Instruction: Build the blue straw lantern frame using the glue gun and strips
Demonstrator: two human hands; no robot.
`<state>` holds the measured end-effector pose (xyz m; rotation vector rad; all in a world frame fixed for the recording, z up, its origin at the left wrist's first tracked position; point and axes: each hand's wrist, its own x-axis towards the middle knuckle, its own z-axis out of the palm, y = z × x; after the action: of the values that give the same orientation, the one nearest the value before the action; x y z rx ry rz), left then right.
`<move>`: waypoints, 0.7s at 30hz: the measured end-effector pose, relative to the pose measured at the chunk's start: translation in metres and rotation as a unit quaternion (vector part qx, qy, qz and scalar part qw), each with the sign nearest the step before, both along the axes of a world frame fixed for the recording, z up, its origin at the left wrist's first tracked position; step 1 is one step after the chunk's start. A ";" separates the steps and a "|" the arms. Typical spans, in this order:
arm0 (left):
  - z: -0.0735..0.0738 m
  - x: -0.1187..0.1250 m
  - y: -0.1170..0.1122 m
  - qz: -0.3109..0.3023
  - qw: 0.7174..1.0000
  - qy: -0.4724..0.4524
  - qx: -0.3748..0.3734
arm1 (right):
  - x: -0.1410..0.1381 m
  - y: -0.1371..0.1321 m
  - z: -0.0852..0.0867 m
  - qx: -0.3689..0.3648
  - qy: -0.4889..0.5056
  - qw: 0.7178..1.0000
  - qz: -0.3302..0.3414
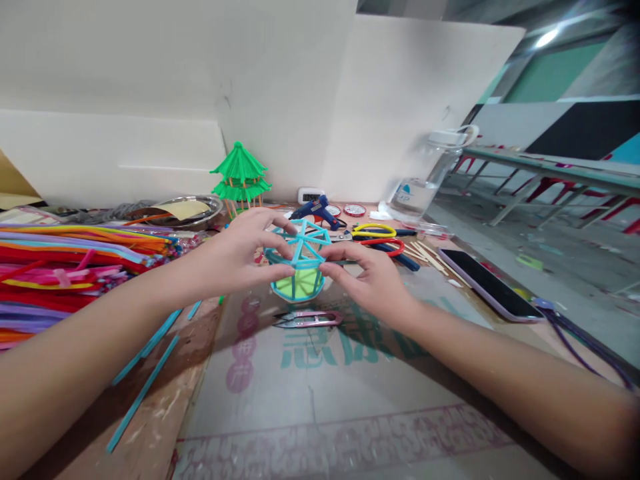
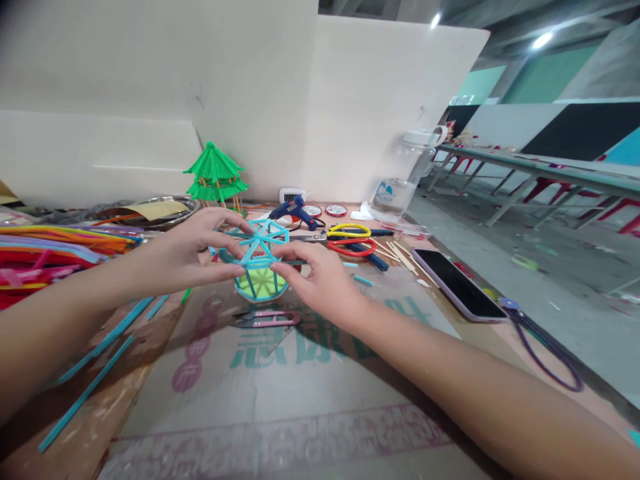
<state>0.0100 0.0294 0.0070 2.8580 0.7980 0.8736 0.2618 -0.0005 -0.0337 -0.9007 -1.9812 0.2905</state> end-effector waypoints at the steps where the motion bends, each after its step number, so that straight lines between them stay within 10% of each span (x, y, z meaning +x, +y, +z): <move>1: 0.000 0.001 -0.001 0.003 1.000 -0.002 0.000 | 0.000 0.000 0.000 0.007 -0.003 1.000 -0.004; 13: 0.001 -0.007 0.008 -0.007 0.999 0.027 0.021 | 0.012 0.010 -0.009 0.112 -0.020 0.993 -0.017; 18: 0.021 -0.023 0.007 0.024 0.997 0.058 -0.035 | 0.016 0.005 -0.014 0.368 -0.156 0.917 0.013; 21: 0.028 -0.026 0.003 0.040 0.997 0.053 -0.048 | 0.003 -0.009 -0.016 0.335 -0.255 0.901 0.107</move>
<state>-0.0156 0.0327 0.0349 2.8254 0.9446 0.6772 0.2646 -0.0095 -0.0499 -0.3169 -2.4195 -0.5460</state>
